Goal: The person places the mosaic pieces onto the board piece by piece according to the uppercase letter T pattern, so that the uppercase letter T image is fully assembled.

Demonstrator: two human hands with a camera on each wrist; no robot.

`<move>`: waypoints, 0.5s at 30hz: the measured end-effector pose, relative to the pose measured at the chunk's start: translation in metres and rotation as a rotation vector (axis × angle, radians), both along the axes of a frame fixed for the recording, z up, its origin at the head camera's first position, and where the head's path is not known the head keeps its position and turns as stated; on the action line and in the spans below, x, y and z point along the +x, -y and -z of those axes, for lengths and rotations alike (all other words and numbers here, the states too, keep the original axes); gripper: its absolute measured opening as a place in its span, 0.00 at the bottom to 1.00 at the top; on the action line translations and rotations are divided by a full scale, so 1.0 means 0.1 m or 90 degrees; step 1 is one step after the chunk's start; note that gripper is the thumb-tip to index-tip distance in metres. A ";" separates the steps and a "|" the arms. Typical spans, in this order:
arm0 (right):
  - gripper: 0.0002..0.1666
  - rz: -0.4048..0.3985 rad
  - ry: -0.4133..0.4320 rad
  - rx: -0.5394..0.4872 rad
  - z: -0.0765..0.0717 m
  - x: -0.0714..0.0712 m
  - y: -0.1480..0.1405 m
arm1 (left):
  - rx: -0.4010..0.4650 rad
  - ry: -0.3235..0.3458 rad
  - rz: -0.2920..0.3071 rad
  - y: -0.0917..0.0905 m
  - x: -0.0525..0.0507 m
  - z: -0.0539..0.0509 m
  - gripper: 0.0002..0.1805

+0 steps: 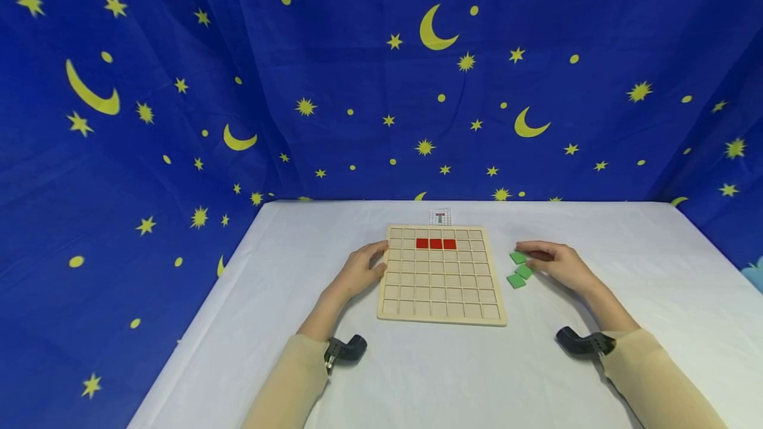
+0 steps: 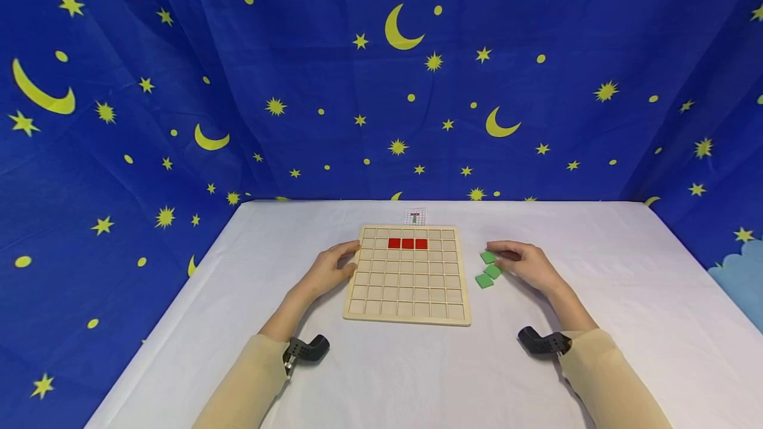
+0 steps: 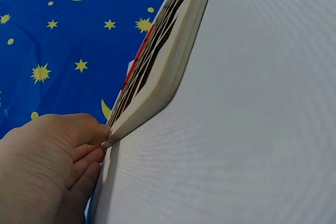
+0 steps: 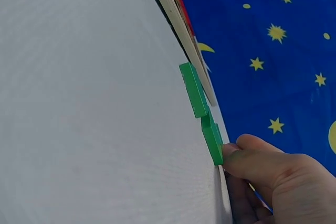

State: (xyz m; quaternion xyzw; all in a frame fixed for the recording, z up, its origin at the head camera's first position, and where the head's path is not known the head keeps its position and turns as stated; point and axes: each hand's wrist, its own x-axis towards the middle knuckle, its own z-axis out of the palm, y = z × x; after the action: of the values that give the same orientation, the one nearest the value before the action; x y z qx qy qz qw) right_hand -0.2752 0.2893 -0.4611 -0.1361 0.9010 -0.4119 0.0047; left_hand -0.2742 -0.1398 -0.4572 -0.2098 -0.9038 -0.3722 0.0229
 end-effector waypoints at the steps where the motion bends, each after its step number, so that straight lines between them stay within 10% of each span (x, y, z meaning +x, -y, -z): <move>1: 0.24 0.001 0.001 0.000 0.00 0.00 0.00 | 0.001 -0.001 0.000 0.00 0.00 0.00 0.28; 15: 0.22 0.027 -0.018 0.015 0.04 -0.03 0.03 | 0.002 -0.005 0.002 0.00 0.00 0.01 0.28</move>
State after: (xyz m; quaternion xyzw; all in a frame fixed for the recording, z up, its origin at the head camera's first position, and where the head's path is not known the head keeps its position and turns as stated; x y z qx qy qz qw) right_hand -0.2781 0.2858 -0.4648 -0.1225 0.9084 -0.3994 -0.0153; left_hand -0.2741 -0.1395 -0.4578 -0.2129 -0.9026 -0.3732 0.0263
